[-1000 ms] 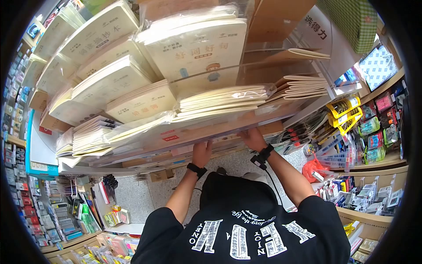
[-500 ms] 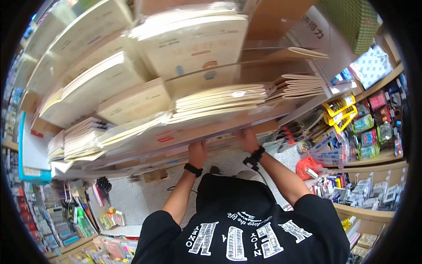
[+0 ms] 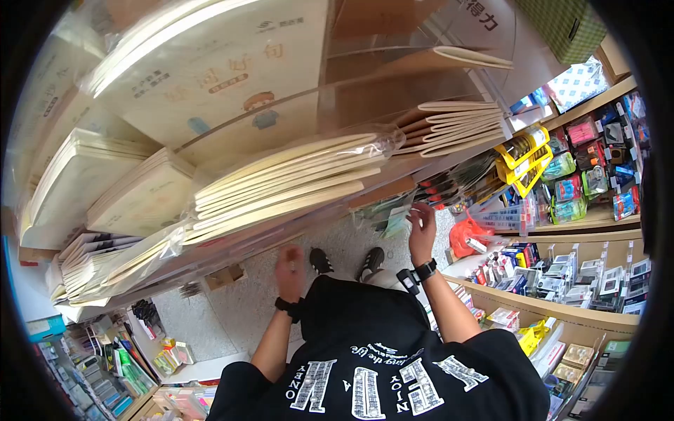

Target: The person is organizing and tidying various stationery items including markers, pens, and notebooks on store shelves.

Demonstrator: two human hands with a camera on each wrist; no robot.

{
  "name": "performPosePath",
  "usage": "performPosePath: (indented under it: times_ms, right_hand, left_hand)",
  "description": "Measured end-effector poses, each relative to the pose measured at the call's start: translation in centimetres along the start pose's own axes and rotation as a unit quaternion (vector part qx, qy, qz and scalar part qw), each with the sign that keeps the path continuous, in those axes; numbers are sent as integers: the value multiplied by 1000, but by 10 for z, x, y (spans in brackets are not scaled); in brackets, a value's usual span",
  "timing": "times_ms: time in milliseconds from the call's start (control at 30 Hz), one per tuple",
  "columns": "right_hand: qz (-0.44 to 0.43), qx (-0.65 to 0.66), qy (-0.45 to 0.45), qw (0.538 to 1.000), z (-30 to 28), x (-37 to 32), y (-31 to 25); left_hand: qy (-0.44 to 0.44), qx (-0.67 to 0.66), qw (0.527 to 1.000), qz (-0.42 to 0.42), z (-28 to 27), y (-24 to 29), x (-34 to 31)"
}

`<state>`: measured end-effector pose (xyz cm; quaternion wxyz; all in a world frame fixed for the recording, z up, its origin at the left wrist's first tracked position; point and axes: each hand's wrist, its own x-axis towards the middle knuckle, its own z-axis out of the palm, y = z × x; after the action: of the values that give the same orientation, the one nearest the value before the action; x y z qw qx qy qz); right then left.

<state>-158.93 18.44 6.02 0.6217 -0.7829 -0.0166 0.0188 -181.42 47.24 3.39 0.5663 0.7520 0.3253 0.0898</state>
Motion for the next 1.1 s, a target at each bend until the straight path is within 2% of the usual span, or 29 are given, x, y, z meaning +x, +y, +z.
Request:
performPosePath:
  times_ms: [33,67,100,133,167,233,333,433,500,567,600,733,867,933,1000,1100]
  right_hand:
    - [34,17,40,998,-9,0,15]
    - [37,19,41,998,-11,-3,35]
    - [124,89,21,988,-13,-3,55]
    - [208,158,1,965,-15,-3,59]
    - [255,209,-47,943,-13,-3,64]
    - [257,245,-119,927,4,1,63]
    - [204,211,-83,952,42,-4,47]
    - [232,221,-119,940,64,-3,-7]
    - [201,232,-132,943,77,1,7]
    - [122,256,-170,944,93,0,14]
    - [126,259,-169,942,97,-2,14]
    - [117,267,-215,932,105,9,5]
    - [130,286,-240,918,110,25,-10]
    - [133,282,-247,918,112,27,-4]
    - [133,278,-259,915,108,28,9]
    - [124,235,-297,917,83,36,30]
  left_hand:
    - [-1,3,1000,-1,11,1,0]
    - [-85,-67,994,-10,25,2,2]
    - [-172,-138,975,-16,40,4,9]
    - [-177,-136,975,-13,51,6,17]
    - [-207,-160,965,0,63,8,25]
    - [-249,-175,952,19,77,24,37]
    - [-235,-161,959,4,84,41,44]
    - [-240,-118,963,37,89,42,51]
    - [-237,-164,957,14,90,51,52]
    - [-244,-179,953,3,87,50,53]
    - [-240,-201,950,-14,84,49,50]
    - [-212,-224,951,-39,80,46,51]
    - [-154,-230,961,-19,83,47,60]
    - [-127,-227,966,-4,82,34,65]
    - [-153,-218,964,3,78,18,70]
    - [-96,-175,980,27,75,41,63]
